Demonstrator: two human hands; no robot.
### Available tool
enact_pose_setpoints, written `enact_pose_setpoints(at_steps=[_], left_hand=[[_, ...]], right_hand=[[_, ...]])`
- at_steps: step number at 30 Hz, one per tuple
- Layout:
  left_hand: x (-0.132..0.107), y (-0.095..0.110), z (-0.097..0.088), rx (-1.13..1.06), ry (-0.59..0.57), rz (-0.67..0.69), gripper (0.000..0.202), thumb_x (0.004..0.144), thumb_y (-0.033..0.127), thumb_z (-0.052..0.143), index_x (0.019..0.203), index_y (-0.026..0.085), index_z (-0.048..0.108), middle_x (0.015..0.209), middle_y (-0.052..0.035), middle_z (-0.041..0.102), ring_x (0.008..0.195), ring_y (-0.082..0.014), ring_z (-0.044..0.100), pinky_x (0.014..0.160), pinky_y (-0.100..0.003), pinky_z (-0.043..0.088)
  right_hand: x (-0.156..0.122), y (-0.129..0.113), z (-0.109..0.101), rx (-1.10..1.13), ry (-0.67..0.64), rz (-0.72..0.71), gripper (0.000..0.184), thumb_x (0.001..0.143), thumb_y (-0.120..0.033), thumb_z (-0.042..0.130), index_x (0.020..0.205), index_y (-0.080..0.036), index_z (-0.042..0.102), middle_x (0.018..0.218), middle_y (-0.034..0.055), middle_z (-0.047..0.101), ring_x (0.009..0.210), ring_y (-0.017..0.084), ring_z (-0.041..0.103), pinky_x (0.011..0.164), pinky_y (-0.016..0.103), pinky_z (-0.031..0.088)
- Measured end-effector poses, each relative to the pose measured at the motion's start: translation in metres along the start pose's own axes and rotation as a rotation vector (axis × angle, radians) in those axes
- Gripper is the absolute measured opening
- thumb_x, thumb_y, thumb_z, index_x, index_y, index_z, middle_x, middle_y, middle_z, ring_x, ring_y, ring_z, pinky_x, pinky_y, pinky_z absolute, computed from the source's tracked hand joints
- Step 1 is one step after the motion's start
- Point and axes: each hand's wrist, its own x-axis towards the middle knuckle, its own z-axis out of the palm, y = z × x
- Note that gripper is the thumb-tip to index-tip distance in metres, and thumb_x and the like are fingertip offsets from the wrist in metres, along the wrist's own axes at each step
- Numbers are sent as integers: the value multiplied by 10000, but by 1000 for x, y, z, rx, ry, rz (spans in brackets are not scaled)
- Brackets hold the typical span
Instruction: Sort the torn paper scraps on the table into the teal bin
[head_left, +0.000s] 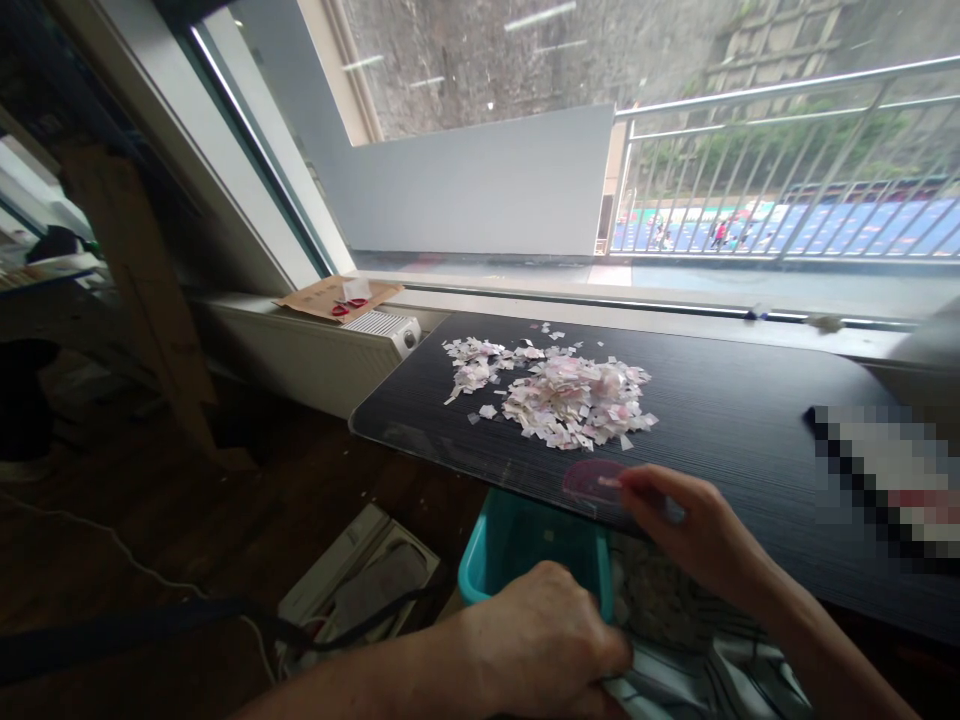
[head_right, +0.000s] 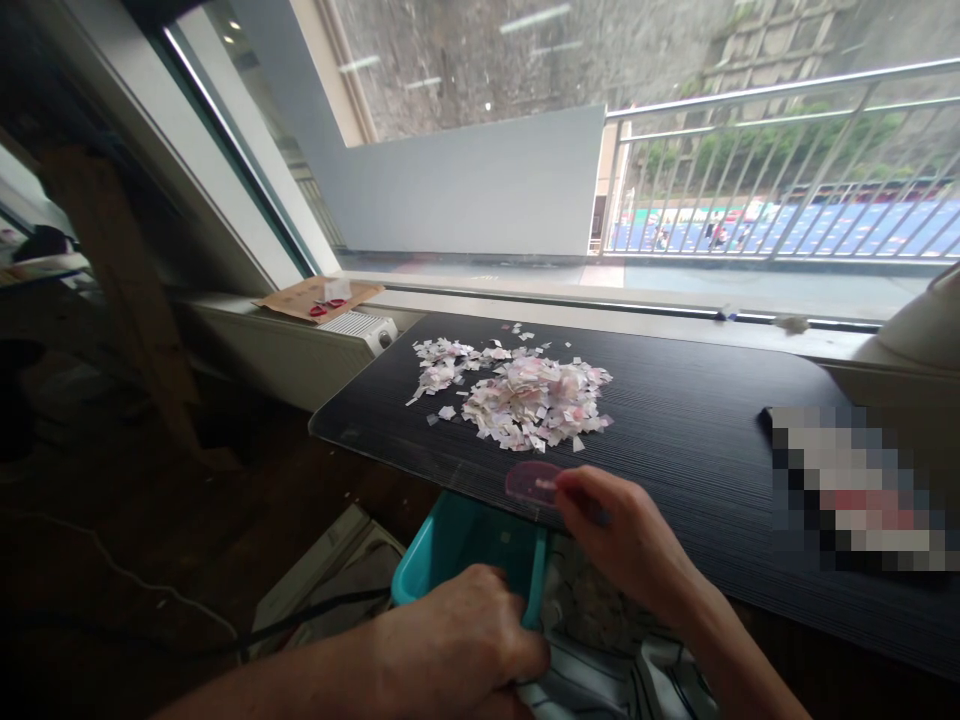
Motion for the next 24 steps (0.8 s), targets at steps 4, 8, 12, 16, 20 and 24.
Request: enact_pose_setpoints(at_steps=[4, 8, 12, 16, 20, 24], left_hand=[[-2, 1, 2, -1, 31, 4, 369, 833, 563, 559, 725, 213, 606, 602, -21, 648, 556, -219, 635, 540, -293, 450], [-3, -1, 2, -7, 49, 5, 355, 838, 541, 560, 728, 207, 604, 609, -23, 636, 560, -216, 632, 538, -291, 440], [-3, -2, 1, -1, 41, -9, 363, 834, 550, 565, 729, 204, 595, 621, -19, 634, 568, -214, 635, 545, -296, 439], [-3, -2, 0, -11, 35, -2, 367, 845, 546, 559, 743, 196, 599, 638, -26, 642, 578, -203, 632, 557, -282, 442], [-3, -1, 0, -17, 28, -4, 371, 848, 548, 554, 750, 193, 601, 641, -32, 645, 578, -197, 626, 581, -284, 453], [-3, -1, -1, 10, 24, -16, 365, 828, 557, 573, 739, 204, 592, 636, -23, 641, 585, -222, 636, 559, -299, 451]], right_hand=[[11, 21, -4, -150, 204, 29, 186, 858, -320, 540, 914, -186, 656, 768, 21, 666, 649, 143, 577, 635, 258, 455], [12, 30, -2, -221, 249, -1, 175, 867, -311, 520, 879, -189, 645, 743, 19, 644, 632, 141, 566, 606, 255, 445], [9, 26, 0, -198, 360, -31, 159, 869, -300, 521, 865, -191, 636, 715, 17, 623, 617, 134, 549, 613, 248, 451], [10, 23, 0, -173, 270, -108, 172, 878, -290, 500, 876, -193, 641, 769, 37, 641, 685, 150, 577, 662, 260, 463], [12, 24, 0, -218, 357, -53, 170, 879, -288, 499, 863, -185, 634, 743, 32, 624, 663, 151, 570, 658, 265, 453], [11, 25, 1, -221, 309, -74, 162, 875, -269, 494, 882, -185, 633, 777, 41, 639, 695, 156, 581, 672, 264, 454]])
